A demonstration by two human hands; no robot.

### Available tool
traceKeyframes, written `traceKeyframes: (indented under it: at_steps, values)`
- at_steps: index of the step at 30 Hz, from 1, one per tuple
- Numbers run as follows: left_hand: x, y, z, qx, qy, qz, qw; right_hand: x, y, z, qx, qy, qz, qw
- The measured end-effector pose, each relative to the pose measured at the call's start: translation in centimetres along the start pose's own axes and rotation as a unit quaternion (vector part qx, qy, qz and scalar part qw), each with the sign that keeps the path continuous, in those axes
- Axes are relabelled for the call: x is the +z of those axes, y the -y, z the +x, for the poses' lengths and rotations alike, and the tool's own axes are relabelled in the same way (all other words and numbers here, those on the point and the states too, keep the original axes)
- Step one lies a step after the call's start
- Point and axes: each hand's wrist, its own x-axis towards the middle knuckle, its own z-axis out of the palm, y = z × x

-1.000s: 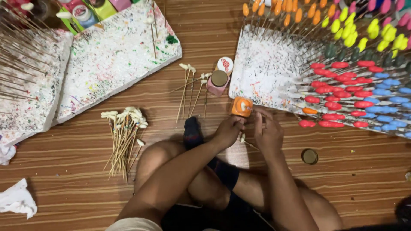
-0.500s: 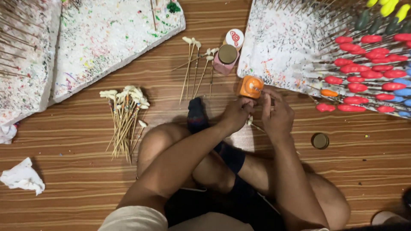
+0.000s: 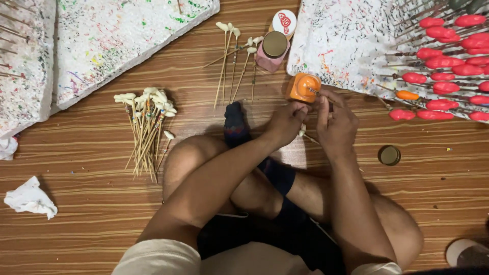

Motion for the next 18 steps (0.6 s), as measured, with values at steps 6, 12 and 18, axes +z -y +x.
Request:
traceKeyframes:
  at_steps: [6, 12, 18]
  values:
    - [-0.1, -0.5, 0.2, -0.014, 0.008, -0.004, 1.0, 0.1, 0.0, 0.0, -0.007, 0.003, 0.006, 1.0]
    - [-0.1, -1.2, -0.5, -0.011, 0.008, 0.001, 1.0, 0.1, 0.0, 0.0, -0.003, 0.001, 0.019, 1.0]
    - [0.5, -1.1, 0.1, 0.023, -0.008, -0.106, 0.994, -0.8, 0.8, -0.5, -0.012, -0.061, 0.007, 0.998]
